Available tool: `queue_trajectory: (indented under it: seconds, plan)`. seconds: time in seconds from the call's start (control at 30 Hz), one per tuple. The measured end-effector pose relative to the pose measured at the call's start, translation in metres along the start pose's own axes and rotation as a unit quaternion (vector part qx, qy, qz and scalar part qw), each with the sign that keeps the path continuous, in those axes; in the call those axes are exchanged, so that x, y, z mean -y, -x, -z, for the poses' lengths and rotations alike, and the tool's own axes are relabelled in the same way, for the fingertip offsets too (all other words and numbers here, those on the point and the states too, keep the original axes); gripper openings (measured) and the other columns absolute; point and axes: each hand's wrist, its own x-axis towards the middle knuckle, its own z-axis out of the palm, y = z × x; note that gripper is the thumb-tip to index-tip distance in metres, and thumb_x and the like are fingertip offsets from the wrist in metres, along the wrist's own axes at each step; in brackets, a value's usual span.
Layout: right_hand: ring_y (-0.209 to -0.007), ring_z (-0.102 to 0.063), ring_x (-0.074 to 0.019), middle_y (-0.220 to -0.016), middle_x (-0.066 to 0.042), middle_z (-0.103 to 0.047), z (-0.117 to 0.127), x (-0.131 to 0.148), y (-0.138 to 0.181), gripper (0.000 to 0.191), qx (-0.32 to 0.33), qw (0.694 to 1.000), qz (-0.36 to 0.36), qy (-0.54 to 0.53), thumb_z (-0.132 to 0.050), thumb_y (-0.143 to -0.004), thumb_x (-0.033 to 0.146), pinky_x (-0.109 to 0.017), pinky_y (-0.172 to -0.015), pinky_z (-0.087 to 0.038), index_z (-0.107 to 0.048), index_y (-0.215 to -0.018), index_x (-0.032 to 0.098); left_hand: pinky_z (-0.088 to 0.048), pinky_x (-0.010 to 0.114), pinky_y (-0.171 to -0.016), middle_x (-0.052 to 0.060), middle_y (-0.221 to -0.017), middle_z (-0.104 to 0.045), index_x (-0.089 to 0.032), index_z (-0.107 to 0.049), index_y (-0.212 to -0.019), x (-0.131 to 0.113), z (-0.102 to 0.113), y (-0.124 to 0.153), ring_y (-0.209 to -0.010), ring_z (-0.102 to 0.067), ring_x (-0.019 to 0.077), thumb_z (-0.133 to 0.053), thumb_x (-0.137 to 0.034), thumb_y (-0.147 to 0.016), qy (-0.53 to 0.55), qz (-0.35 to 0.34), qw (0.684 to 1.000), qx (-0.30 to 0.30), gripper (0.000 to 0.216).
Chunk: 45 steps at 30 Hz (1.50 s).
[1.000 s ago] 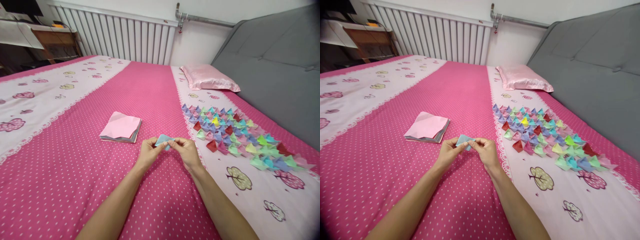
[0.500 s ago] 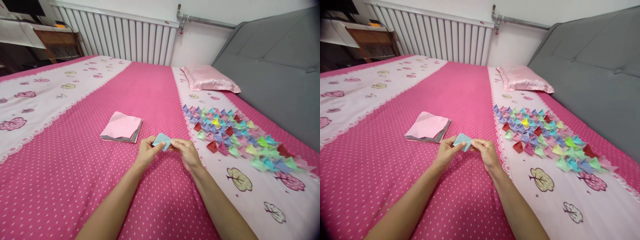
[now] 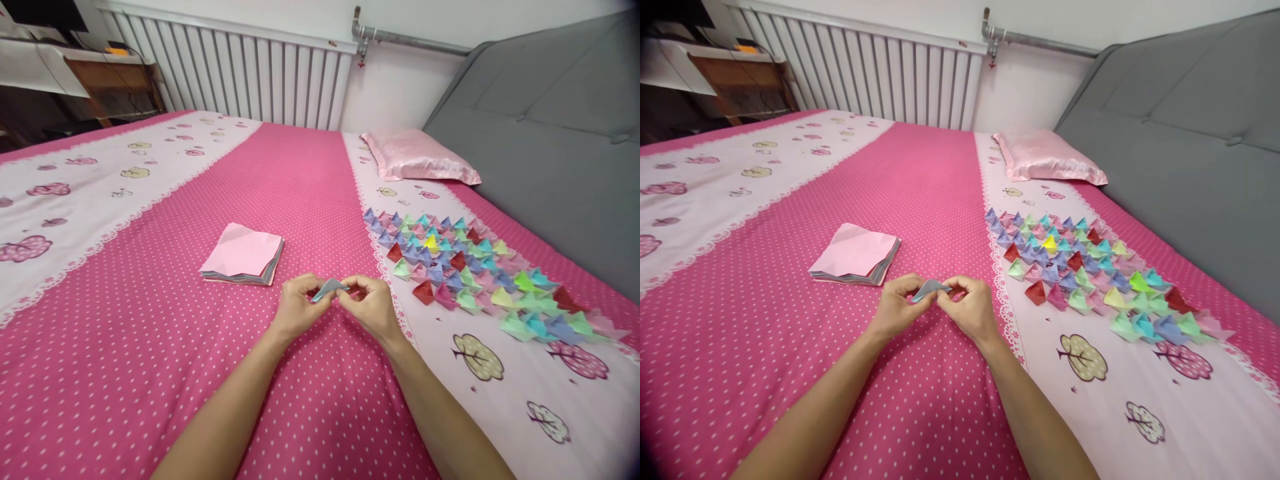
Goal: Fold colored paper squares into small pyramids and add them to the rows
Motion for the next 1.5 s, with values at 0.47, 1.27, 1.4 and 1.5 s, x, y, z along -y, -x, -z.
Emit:
queue_trajectory:
  seconds: [0.47, 1.27, 1.4, 1.5]
  plan:
    - [-0.058, -0.064, -0.0155, -0.067, -0.004, -0.071, 0.012, 0.003, -0.003, 0.016, 0.08, 0.992, -0.057, -0.074, -0.06, -0.065, 0.022, -0.024, -0.056, -0.048, -0.072, -0.075, 0.015, -0.032, 0.022, -0.054, -0.001, -0.056, -0.05, -0.014, -0.062, -0.06, 0.003, 0.003, 0.0, -0.054, -0.043, 0.0099, -0.061, -0.03, -0.072, 0.051, 0.043, 0.997, 0.023, 0.02]
    - [-0.061, -0.064, -0.0167, -0.069, -0.005, -0.07, 0.01, -0.003, -0.005, 0.018, 0.048, 0.987, -0.079, -0.132, -0.069, -0.066, 0.031, -0.027, -0.06, -0.049, -0.068, -0.073, 0.015, -0.034, 0.021, -0.049, 0.001, -0.055, -0.059, -0.01, -0.064, -0.065, 0.004, -0.001, 0.0, -0.048, -0.046, 0.0088, -0.066, -0.036, -0.064, 0.215, 0.196, 0.957, 0.021, 0.026]
    - [-0.059, -0.062, -0.0159, -0.067, -0.004, -0.069, 0.007, -0.003, -0.003, 0.018, 0.057, 0.995, -0.053, -0.07, -0.066, -0.067, 0.032, -0.025, -0.056, -0.047, -0.068, -0.073, 0.015, -0.036, 0.02, -0.049, 0.0, -0.054, -0.06, -0.011, -0.063, -0.06, 0.005, -0.003, -0.001, -0.049, -0.048, 0.0087, -0.066, -0.03, -0.061, 0.209, 0.184, 0.96, 0.014, 0.019]
    - [-0.057, -0.06, -0.0157, -0.067, -0.004, -0.068, 0.005, -0.003, 0.0, 0.02, 0.056, 0.998, -0.035, -0.016, -0.065, -0.068, 0.033, -0.025, -0.053, -0.045, -0.069, -0.074, 0.014, -0.035, 0.02, -0.049, -0.001, -0.052, -0.057, -0.011, -0.062, -0.058, 0.008, -0.006, 0.0, -0.047, -0.047, 0.0084, -0.064, -0.027, -0.061, 0.194, 0.175, 0.965, 0.013, 0.016]
